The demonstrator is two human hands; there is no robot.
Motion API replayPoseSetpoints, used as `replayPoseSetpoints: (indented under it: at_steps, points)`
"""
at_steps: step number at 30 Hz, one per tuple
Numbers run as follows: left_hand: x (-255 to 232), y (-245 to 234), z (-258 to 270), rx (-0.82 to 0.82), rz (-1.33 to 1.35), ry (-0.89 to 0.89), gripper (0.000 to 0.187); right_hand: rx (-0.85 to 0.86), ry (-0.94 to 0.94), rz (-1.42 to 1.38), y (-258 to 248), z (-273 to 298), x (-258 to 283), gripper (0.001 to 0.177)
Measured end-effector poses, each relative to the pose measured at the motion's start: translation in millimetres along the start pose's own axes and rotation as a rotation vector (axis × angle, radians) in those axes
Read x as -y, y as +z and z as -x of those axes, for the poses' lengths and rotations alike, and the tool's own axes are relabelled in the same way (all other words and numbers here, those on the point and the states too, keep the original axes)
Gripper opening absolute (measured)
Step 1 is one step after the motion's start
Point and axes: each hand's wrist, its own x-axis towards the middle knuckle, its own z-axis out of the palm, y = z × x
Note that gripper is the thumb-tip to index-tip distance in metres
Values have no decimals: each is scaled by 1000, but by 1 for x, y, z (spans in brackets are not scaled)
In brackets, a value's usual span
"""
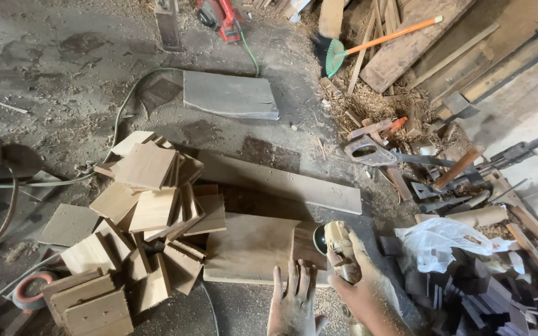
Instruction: Sanding small wood blocks using a handheld power sander
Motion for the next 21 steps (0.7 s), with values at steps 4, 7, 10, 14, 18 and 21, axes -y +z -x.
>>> replayPoseSetpoints:
  at_steps: [4, 7, 10, 14, 18, 21]
  points:
    - [1, -18, -6, 267, 116, 12, 109, 191, 65, 180, -17, 14, 47, 105]
    - [-1, 6, 4, 155, 66, 23, 104, 195, -34, 242, -11, 9, 63, 102]
    - [-3, 16, 8, -62, -14, 26, 94, 128, -118, 217, 3, -5, 61, 102]
    - [-2, -5, -2, 77, 76, 41, 95, 171, -58, 174, -3, -16, 63, 103]
    - [0, -38, -14, 287, 63, 34, 108, 153, 48, 252, -19, -8, 57, 104]
    - [1, -57, -20, 309, 36, 51, 109, 27, -23, 53, -5, -17, 3, 104]
